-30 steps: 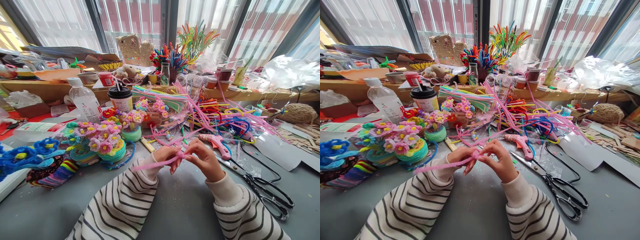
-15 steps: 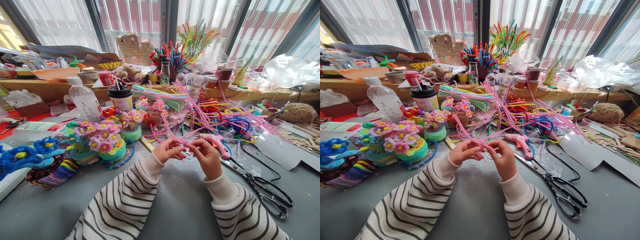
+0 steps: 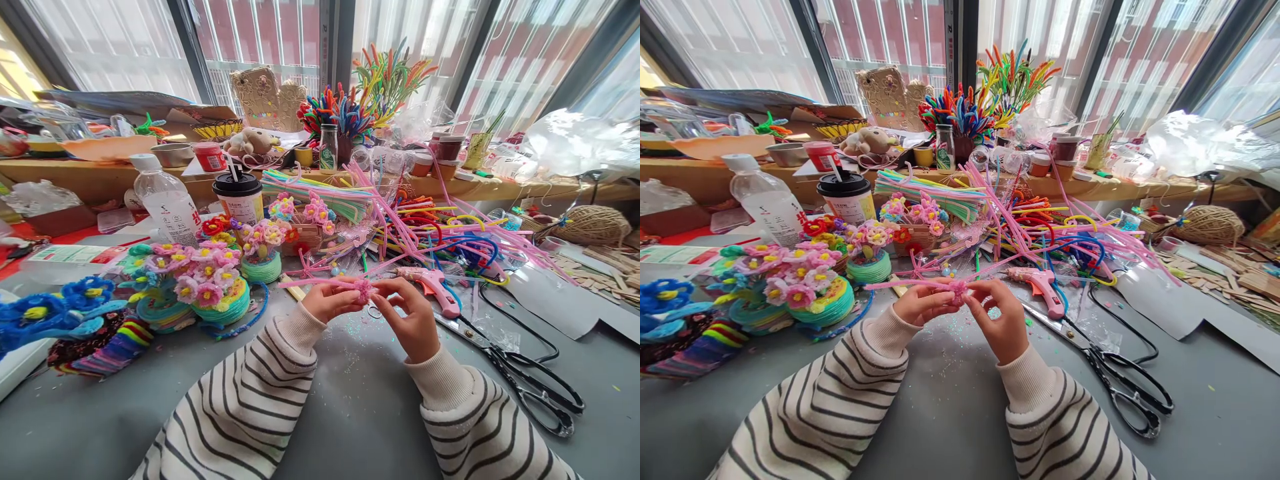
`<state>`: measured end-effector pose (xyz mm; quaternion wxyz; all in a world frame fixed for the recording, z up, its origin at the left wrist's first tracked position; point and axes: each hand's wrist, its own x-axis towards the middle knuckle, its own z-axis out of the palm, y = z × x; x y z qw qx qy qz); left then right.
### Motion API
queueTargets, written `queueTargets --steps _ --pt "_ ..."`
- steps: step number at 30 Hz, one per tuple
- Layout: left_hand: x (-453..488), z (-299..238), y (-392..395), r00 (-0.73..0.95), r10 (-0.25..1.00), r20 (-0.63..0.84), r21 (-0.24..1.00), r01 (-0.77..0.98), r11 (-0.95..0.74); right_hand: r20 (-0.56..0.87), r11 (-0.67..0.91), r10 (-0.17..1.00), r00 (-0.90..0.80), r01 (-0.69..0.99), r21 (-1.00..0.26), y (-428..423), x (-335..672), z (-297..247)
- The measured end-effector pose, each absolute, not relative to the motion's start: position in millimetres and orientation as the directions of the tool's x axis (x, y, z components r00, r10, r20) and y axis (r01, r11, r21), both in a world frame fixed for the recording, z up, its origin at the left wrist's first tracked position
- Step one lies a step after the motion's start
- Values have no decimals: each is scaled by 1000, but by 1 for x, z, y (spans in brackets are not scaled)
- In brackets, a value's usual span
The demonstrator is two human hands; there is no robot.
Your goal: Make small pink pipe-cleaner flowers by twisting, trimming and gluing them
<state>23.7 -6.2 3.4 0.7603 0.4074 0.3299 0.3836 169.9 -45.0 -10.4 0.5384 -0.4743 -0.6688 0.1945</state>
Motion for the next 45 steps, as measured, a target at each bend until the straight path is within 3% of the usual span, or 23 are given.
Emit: queueTargets --steps 7,19,23,27,39,45 --pt "22 -1 -4 469 865 -179 944 -167 286 570 490 822 18 488 -722 -43 171 -14" --pt "25 -4 -6 410 912 -28 999 -4 32 563 454 826 7 583 -673 -40 175 -14" --pt "28 -8 -8 288 954 87 993 50 -106 559 459 829 -7 579 -674 -41 174 -15" --pt "30 -11 -10 218 969 114 985 106 -140 552 443 834 -5 602 -664 -40 170 -17" --pt "31 -16 -11 160 963 215 882 393 -262 586 417 810 2 701 -579 -41 158 -26" --pt "34 -17 -13 110 965 237 897 358 -261 646 448 764 13 709 -544 -41 156 -27"
